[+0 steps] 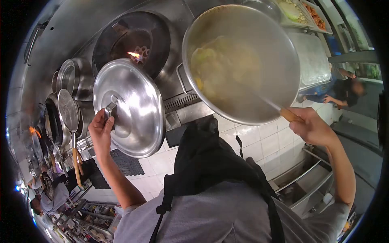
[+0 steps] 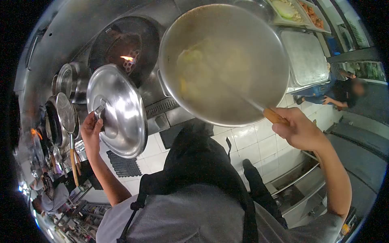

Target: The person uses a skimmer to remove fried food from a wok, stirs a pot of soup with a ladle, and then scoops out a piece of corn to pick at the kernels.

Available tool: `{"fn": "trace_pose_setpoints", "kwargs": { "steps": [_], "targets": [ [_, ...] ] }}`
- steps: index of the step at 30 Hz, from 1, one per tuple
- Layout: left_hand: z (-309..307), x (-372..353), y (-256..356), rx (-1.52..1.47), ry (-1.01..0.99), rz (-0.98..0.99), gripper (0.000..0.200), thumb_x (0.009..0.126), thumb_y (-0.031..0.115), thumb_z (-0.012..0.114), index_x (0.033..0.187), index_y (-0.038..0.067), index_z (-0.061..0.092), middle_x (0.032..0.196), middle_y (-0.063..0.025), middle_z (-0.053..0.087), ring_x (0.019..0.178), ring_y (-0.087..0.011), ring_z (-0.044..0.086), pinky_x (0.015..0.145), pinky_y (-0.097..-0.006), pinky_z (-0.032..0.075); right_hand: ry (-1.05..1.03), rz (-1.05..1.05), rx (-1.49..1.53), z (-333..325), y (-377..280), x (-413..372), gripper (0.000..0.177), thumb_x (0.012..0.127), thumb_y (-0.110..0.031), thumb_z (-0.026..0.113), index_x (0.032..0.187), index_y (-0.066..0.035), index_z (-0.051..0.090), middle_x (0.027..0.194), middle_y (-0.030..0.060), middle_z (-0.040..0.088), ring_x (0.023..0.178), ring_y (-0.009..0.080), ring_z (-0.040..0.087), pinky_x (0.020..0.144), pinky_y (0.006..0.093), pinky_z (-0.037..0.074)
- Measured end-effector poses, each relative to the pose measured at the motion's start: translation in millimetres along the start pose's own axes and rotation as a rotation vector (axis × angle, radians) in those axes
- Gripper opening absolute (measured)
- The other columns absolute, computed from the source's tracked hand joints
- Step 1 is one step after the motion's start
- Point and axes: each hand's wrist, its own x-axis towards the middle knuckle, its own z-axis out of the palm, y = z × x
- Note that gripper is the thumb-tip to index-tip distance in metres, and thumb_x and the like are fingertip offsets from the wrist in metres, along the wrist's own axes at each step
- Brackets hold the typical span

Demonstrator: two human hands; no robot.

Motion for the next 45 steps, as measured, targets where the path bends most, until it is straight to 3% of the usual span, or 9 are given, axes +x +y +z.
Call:
{"fn": "trace_pose_setpoints", "kwargs": {
  "steps": [6,10,12,16,20,29,34,38,45],
  "targets": [
    [7,-1,13,0.011,0.008,-0.029,0.045,0.087,0.002,0.069,0.125,-0.013,0.052,0.109,-0.0107,0.064,0.095,-0.0128,0.06,0.084,-0.0233,0.047,0.018,0.135,0.097,-10,-11,-24,0.044,0.087,0.0,0.056,0.13,0.007,0.052,0.066,0.0004,0.053,0.06,0.0082,0.05,0.054,0.0247,0.038],
    [3,2,12,0.043,-0.043,-0.047,0.044,0.086,0.002,0.068,0.125,-0.012,0.053,0.111,-0.0117,0.064,0.096,-0.0138,0.061,0.084,-0.0245,0.047,0.407,-0.402,-0.585,-9,30,-19,0.049,0.08,0.0,0.062,0.129,-0.002,0.057,0.072,0.0108,0.059,0.059,0.0214,0.058,0.053,0.0327,0.043],
    [1,3,6,0.051,-0.04,-0.02,0.043,0.087,0.002,0.068,0.125,-0.012,0.053,0.111,-0.0118,0.064,0.096,-0.0136,0.061,0.084,-0.0247,0.048,0.529,-0.338,-0.959,-4,-13,-34,0.051,0.077,0.001,0.064,0.128,-0.006,0.059,0.077,0.0158,0.059,0.062,0.0292,0.06,0.055,0.0377,0.045],
    [7,-3,19,0.072,-0.015,-0.062,0.042,0.088,0.001,0.067,0.124,-0.012,0.053,0.11,-0.0118,0.065,0.097,-0.0136,0.061,0.085,-0.0246,0.048,0.693,-0.114,-1.079,1,-33,-61,0.05,0.075,0.008,0.06,0.123,-0.007,0.063,0.087,0.0179,0.061,0.073,0.0343,0.063,0.062,0.0402,0.048],
    [1,0,10,0.049,-0.055,-0.018,0.04,0.088,0.0,0.066,0.124,-0.012,0.053,0.109,-0.0112,0.065,0.096,-0.0131,0.061,0.085,-0.024,0.048,0.704,-0.226,-0.964,-6,-46,-88,0.046,0.078,0.002,0.062,0.124,-0.005,0.062,0.072,0.0164,0.048,0.057,0.0309,0.051,0.053,0.0383,0.039],
    [1,5,4,0.037,-0.053,-0.055,0.043,0.087,0.0,0.068,0.125,-0.013,0.052,0.11,-0.0118,0.064,0.097,-0.0136,0.061,0.086,-0.0246,0.047,0.456,-0.247,-1.068,37,-54,-45,0.051,0.075,-0.001,0.065,0.125,-0.008,0.061,0.067,0.0108,0.052,0.058,0.0295,0.057,0.055,0.0412,0.045],
    [-1,5,2,0.097,-0.035,-0.06,0.046,0.086,0.001,0.068,0.127,-0.013,0.052,0.11,-0.011,0.064,0.095,-0.0129,0.06,0.084,-0.0239,0.047,0.2,-0.162,-0.535,-2,-47,-39,0.048,0.075,-0.001,0.065,0.122,0.004,0.059,0.09,0.0253,0.067,0.079,0.0404,0.065,0.074,0.0409,0.05],
    [2,0,16,0.09,-0.033,-0.078,0.044,0.087,0.002,0.068,0.125,-0.013,0.053,0.11,-0.0102,0.064,0.093,-0.0117,0.06,0.082,-0.0237,0.047,0.285,-0.087,-0.52,-15,-54,-58,0.048,0.071,0.0,0.066,0.118,0.006,0.062,0.091,0.0252,0.068,0.081,0.036,0.068,0.08,0.0374,0.05],
    [1,2,14,0.032,-0.068,-0.015,0.041,0.087,0.0,0.067,0.124,-0.012,0.053,0.108,-0.0091,0.065,0.092,-0.0113,0.06,0.081,-0.0227,0.048,0.497,-0.346,-0.564,-11,-5,-91,0.051,0.071,0.001,0.067,0.122,0.002,0.061,0.092,0.022,0.067,0.075,0.0358,0.064,0.076,0.0396,0.048]
  ]
}}
